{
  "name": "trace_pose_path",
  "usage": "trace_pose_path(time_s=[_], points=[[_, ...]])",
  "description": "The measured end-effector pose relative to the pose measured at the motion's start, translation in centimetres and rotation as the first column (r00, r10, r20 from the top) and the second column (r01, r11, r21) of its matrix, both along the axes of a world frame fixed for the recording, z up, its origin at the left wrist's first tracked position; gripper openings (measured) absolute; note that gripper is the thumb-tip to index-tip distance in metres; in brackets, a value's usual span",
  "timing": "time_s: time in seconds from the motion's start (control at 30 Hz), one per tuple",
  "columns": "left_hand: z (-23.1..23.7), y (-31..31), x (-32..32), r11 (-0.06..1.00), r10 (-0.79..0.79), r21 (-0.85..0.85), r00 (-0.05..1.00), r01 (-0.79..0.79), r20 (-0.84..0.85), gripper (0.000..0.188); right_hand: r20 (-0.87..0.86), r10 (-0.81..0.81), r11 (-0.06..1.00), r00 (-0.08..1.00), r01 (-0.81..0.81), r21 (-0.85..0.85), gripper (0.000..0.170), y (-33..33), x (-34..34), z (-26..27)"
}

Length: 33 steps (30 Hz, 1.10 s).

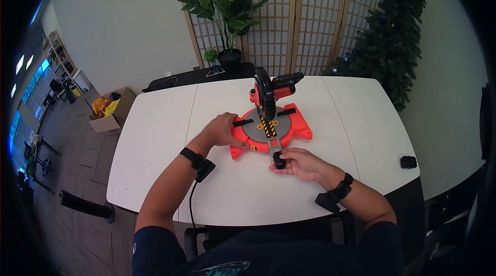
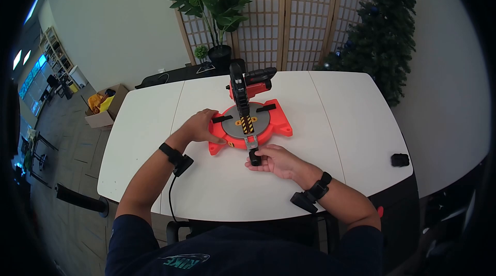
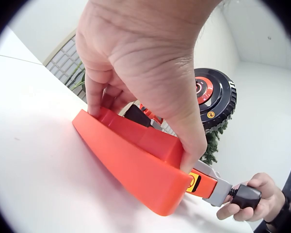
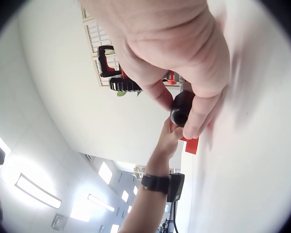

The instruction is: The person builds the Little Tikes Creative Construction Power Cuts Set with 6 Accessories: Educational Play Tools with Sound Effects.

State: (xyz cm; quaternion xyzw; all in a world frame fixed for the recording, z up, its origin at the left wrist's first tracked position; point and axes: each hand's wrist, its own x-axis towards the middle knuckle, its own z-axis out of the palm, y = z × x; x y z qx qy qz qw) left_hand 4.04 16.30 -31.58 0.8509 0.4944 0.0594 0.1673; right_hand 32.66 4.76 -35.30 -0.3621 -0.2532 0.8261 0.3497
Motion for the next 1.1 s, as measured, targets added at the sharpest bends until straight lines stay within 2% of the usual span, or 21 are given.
trace_pose_path(time_s=[0.07, 0.13, 0.23, 0.27, 0.33, 0.47, 0.53, 0.67, 0.87, 0.97, 1.03, 1.1], points=[[-0.9, 0.4, -0.3, 1.000, -0.007, 0.030, 1.000, 0.007, 0.011, 0.115, -0.059, 0.064, 0.997, 0.996, -0.062, 0.036, 0.030, 0.1, 0.1, -0.4], [-1.0, 0.5, -0.3, 0.998, -0.015, 0.061, 1.000, 0.014, 0.022, 0.116, 0.082, 0.010, 0.997, 0.997, -0.016, 0.074, 0.028, 0.0, -0.2, -0.2], [-1.0, 0.5, -0.3, 0.999, -0.013, 0.042, 1.000, 0.012, 0.021, 0.117, 0.133, -0.010, 0.995, 0.991, -0.004, 0.103, 0.027, -0.3, -0.5, 0.0], [-1.0, 0.5, -0.3, 0.999, -0.013, 0.051, 0.999, 0.011, 0.031, 0.116, 0.133, -0.010, 0.995, 0.991, -0.004, 0.103, 0.027, -0.2, -0.4, -0.1], [-1.1, 0.4, -0.3, 0.998, -0.013, 0.059, 0.999, 0.011, 0.041, 0.116, 0.019, -0.011, 0.999, 1.000, 0.010, 0.033, 0.031, -0.1, -0.3, -0.3], [-0.9, 0.3, -0.2, 0.999, -0.004, 0.051, 0.999, 0.002, 0.032, 0.115, 0.040, -0.027, 0.999, 0.999, 0.026, 0.019, 0.030, -0.5, -0.5, 0.3], [-0.9, 0.3, -0.2, 0.999, 0.000, 0.046, 1.000, -0.001, 0.028, 0.115, 0.124, -0.035, 0.998, 0.992, 0.029, 0.050, 0.030, -0.7, -0.4, 0.4], [-0.4, -0.1, 0.2, 0.999, 0.002, 0.041, 1.000, -0.002, 0.001, 0.115, 0.060, 0.014, 0.999, 0.998, -0.016, 0.037, 0.031, 0.0, 0.5, -0.3], [-0.4, -0.4, 0.5, 0.999, 0.024, 0.043, 0.999, -0.023, -0.027, 0.116, 0.145, -0.035, 0.998, 0.989, 0.028, 0.053, 0.031, -0.3, 0.0, -1.0], [-0.3, -0.4, 0.6, 0.999, 0.028, 0.040, 0.999, -0.027, -0.035, 0.117, 0.138, -0.004, 1.000, 0.990, 0.006, -0.018, 0.027, 0.1, 0.5, -0.8], [-0.6, -0.3, 0.5, 0.999, 0.027, 0.047, 0.999, -0.026, -0.041, 0.117, 0.022, 0.083, 0.996, 0.996, -0.083, 0.011, 0.028, 0.4, 1.0, -1.2], [-0.9, -0.2, 0.3, 0.997, 0.023, 0.077, 0.999, -0.020, -0.026, 0.116, 0.079, 0.074, 0.997, 0.994, -0.076, 0.023, 0.028, 0.2, 0.6, -1.3]])
